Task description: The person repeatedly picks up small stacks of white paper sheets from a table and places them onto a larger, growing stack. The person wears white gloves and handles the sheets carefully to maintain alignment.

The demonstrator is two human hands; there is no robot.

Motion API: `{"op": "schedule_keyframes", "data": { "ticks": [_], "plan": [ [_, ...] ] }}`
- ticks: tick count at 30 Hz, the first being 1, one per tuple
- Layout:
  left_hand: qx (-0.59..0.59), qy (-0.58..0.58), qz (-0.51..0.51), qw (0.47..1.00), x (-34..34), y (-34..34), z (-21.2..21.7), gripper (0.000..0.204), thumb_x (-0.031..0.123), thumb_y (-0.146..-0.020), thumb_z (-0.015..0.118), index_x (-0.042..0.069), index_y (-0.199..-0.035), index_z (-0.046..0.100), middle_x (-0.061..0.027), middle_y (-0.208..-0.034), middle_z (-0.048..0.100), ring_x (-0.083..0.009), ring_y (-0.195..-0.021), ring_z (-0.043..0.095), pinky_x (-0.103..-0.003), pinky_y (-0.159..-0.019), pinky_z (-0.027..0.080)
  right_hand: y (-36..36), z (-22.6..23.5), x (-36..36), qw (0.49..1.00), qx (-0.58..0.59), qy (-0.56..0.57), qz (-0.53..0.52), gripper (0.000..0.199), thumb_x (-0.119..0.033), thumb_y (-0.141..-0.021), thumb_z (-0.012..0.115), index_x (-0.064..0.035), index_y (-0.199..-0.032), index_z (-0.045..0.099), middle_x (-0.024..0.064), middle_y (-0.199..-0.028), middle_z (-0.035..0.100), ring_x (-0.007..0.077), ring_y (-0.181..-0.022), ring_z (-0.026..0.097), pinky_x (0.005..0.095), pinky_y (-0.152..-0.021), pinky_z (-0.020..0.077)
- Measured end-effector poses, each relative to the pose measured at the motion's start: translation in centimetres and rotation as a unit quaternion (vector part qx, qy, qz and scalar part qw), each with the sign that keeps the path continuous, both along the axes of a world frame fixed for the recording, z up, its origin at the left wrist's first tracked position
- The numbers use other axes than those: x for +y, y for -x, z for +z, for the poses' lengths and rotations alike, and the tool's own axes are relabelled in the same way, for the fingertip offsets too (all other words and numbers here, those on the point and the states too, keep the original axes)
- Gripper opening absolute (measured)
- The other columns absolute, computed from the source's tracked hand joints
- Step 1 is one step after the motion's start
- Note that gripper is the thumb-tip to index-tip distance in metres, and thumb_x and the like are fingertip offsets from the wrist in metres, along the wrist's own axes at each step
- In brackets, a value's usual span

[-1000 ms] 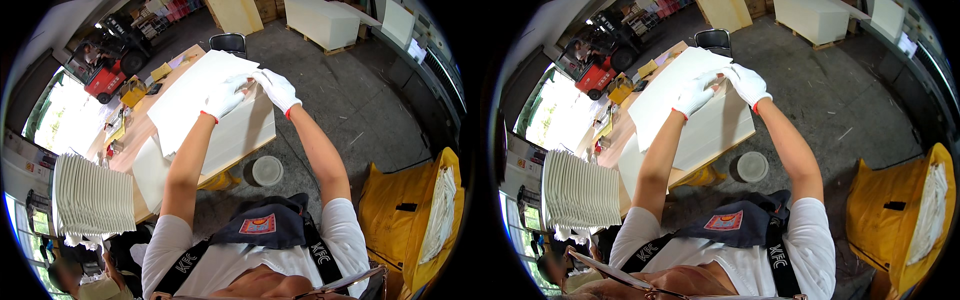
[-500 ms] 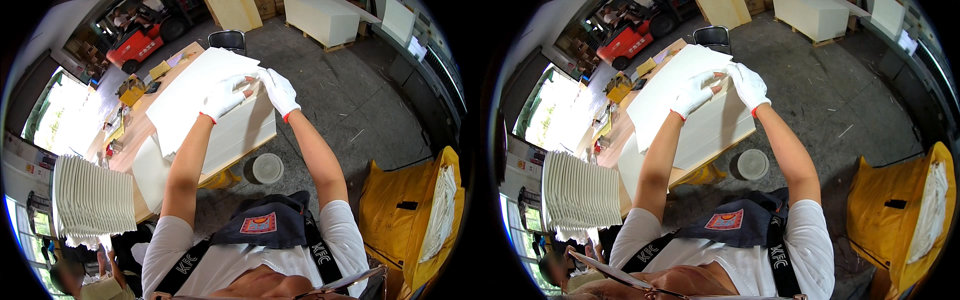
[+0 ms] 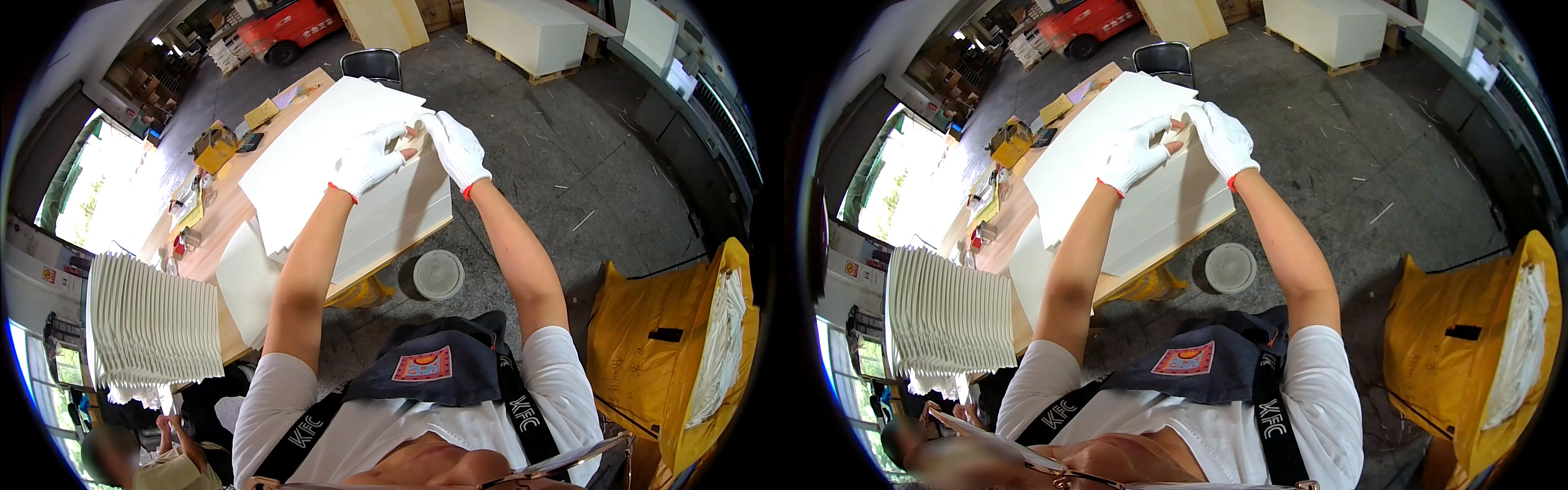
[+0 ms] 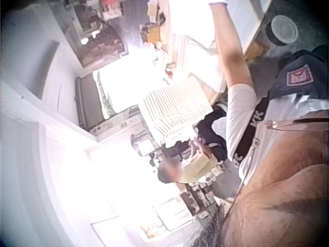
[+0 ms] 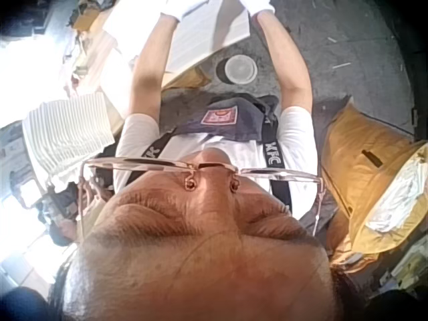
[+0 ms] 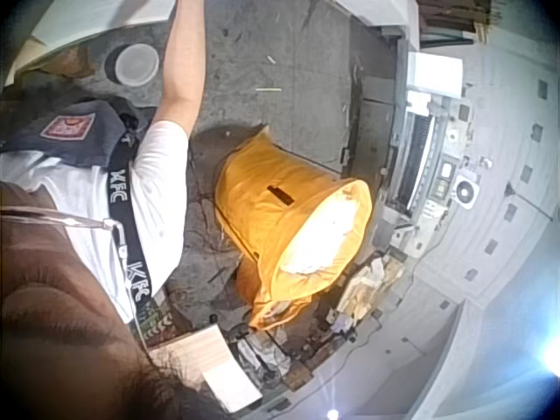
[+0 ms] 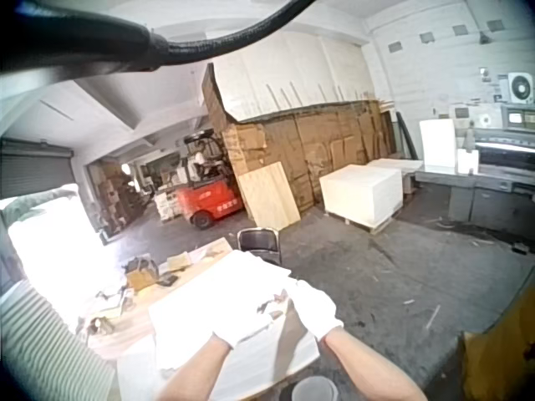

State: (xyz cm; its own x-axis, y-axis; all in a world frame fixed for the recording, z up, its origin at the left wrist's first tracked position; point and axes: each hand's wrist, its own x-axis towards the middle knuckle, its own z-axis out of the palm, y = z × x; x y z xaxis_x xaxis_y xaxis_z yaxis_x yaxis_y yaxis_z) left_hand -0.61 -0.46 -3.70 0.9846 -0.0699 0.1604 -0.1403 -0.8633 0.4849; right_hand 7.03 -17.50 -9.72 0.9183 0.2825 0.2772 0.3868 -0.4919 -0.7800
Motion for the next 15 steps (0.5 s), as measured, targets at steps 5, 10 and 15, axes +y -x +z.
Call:
{"op": "schedule_keyframes", "data": {
  "ticks": [5, 10, 15],
  "plan": [
    [-0.003, 0.018, -0.004, 1.000, 0.52, -0.25, -0.50, 0.034, 0.032, -0.091, 0.069, 0.020, -0.123, 0.068, -0.0136, -0.119, 0.070, -0.0307, -0.106, 0.067, -0.037, -0.094, 0.051, 0.20, -0.08, 0.15, 0.999, -0.005, -0.032, -0.004, 0.052, -0.058, -0.101, 0.036, -0.0148, -0.113, 0.063, 0.0186, -0.103, 0.069, 0.0409, -0.099, 0.065, 0.0480, -0.086, 0.0481],
    [-0.006, 0.012, 0.004, 1.000, 0.51, -0.26, -0.48, 0.031, 0.031, -0.095, 0.062, 0.020, -0.124, 0.067, -0.0133, -0.125, 0.068, -0.0319, -0.109, 0.066, -0.036, -0.094, 0.051, 0.24, 0.09, 0.03, 1.000, -0.003, -0.018, -0.003, 0.053, -0.056, -0.103, 0.034, -0.0182, -0.124, 0.065, 0.0184, -0.110, 0.070, 0.0405, -0.103, 0.066, 0.0493, -0.087, 0.0494],
    [-0.037, 0.022, -0.020, 0.999, 0.89, -0.65, -1.10, 0.031, 0.031, -0.097, 0.058, 0.020, -0.125, 0.067, -0.0119, -0.123, 0.068, -0.0323, -0.108, 0.066, -0.036, -0.094, 0.051, 0.06, 0.13, 0.20, 1.000, 0.003, -0.008, -0.003, 0.053, -0.056, -0.103, 0.035, -0.0138, -0.115, 0.064, 0.0219, -0.105, 0.070, 0.0425, -0.099, 0.066, 0.0511, -0.084, 0.0490]
  ]
}}
